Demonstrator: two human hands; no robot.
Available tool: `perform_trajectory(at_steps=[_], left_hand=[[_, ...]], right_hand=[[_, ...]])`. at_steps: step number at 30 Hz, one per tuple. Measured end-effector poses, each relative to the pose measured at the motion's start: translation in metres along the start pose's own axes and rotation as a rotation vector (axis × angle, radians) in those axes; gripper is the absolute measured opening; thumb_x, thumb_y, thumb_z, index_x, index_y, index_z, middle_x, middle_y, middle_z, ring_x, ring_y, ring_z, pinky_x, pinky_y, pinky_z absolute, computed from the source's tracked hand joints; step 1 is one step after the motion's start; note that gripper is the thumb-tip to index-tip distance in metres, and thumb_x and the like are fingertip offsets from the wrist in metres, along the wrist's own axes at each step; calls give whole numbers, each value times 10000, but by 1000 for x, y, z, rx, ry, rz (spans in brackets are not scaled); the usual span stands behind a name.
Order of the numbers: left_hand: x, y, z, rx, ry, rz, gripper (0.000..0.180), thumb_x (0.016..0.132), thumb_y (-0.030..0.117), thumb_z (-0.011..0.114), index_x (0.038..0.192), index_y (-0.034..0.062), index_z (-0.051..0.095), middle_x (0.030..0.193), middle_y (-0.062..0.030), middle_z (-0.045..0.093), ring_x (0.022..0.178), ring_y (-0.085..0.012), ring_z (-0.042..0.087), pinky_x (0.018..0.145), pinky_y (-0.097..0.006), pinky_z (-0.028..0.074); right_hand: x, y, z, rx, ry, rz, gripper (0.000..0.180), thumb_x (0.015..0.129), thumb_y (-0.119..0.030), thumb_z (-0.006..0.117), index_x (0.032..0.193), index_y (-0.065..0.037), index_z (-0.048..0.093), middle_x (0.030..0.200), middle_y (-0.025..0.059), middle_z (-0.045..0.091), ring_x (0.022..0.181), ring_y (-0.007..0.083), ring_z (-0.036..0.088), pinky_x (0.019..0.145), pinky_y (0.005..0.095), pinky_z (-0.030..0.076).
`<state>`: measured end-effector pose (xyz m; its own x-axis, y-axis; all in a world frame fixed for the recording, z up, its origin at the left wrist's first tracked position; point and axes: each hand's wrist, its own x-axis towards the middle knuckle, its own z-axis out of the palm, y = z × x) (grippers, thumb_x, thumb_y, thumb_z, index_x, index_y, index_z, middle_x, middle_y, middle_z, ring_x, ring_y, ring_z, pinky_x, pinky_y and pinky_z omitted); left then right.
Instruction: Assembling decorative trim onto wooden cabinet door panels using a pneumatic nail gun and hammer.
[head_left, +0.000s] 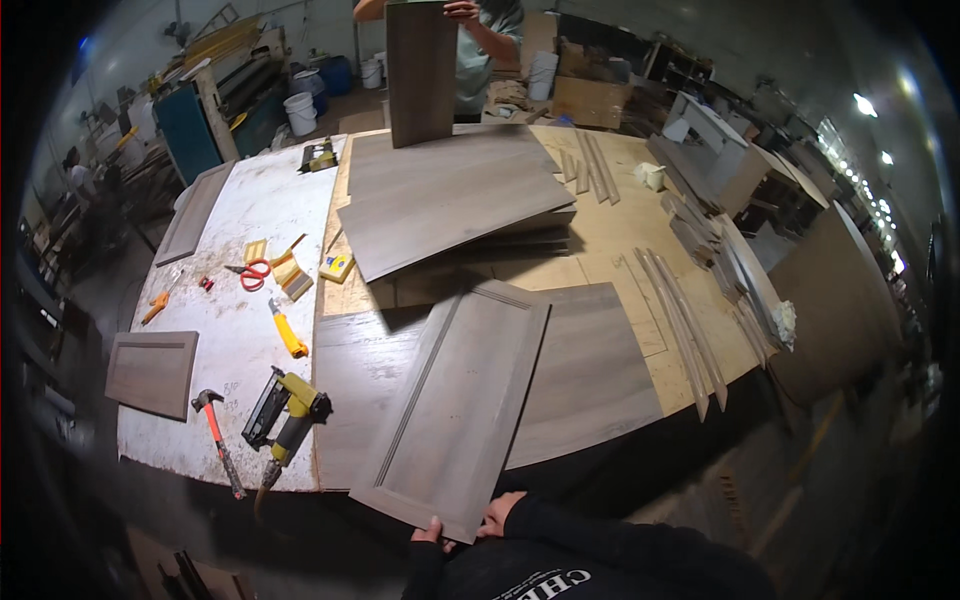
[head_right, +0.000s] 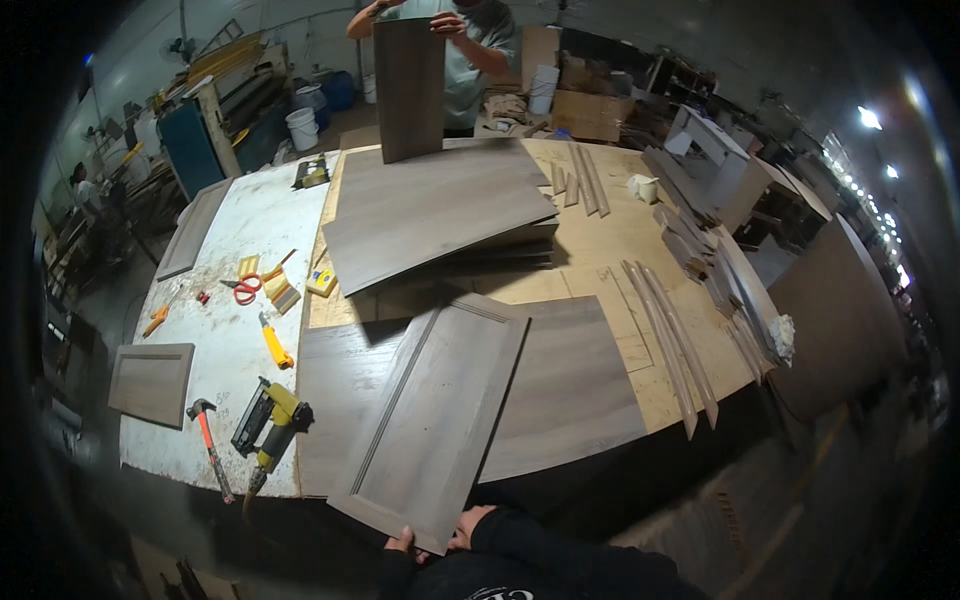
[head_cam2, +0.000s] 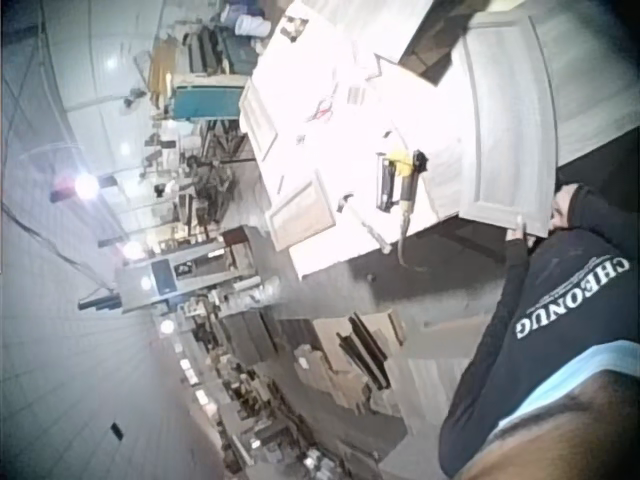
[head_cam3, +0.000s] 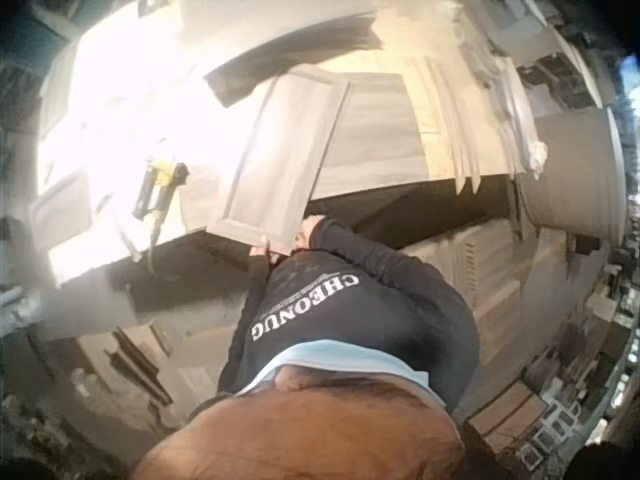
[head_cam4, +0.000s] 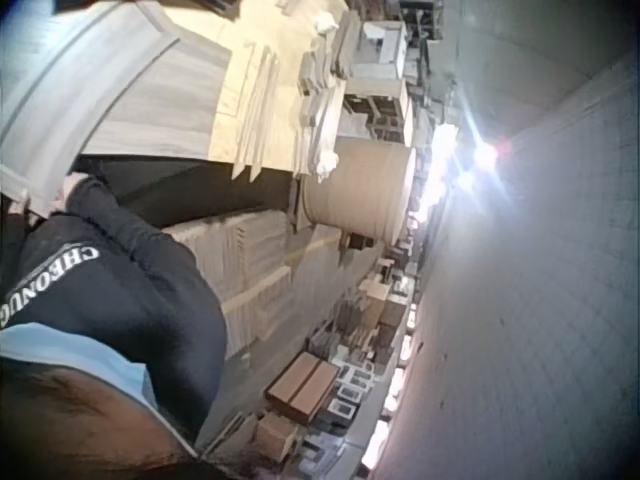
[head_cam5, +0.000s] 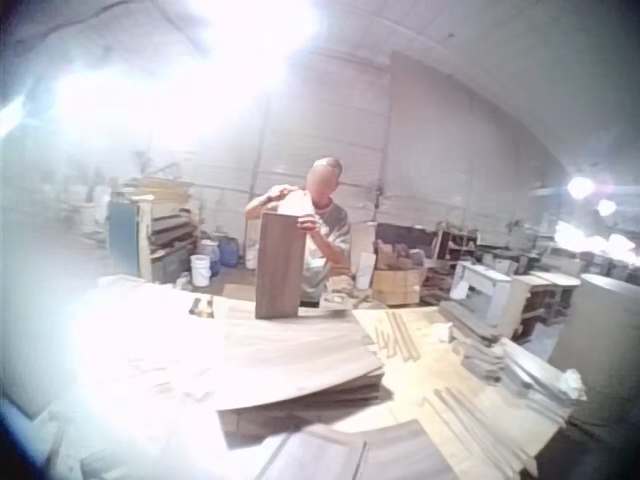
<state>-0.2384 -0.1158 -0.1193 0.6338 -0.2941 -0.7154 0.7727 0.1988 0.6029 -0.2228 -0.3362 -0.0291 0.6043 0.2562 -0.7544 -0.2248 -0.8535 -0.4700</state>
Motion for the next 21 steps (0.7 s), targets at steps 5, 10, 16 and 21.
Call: perform_trajectory(at_steps=[5,10,16,21], left_hand=[[-32,37,-8,-65,45,335,423,925,254,451,1244,-14,381,1111,-162,548,959,-285,568,721,-383,514],[7,50,-88,36,86,671,500,925,394,395,1205,-18,426,1008,-145,578,763,-262,598,577,-365,516],[22,132,-49,106,-56,719,530,919,429,380,1204,-15,428,962,-136,579,694,-247,581,527,-355,500],[16,185,-14,132,-140,721,556,914,458,367,1204,-12,431,924,-129,580,637,-234,567,485,-346,486]], right_hand=[[0,28,-66,-293,804,-391,640,575,-248,783,1151,-175,514,1181,106,509,994,301,517,834,407,412],[15,77,-131,-411,941,-253,730,562,-165,751,1233,-197,466,1258,71,444,1097,293,446,926,463,326],[65,98,-158,-395,1029,-682,569,511,-106,690,1058,-168,545,1023,55,553,1006,256,518,857,386,408],[6,109,-173,-411,1138,-662,531,491,-116,672,1008,-182,568,965,31,565,950,238,547,807,371,436]])
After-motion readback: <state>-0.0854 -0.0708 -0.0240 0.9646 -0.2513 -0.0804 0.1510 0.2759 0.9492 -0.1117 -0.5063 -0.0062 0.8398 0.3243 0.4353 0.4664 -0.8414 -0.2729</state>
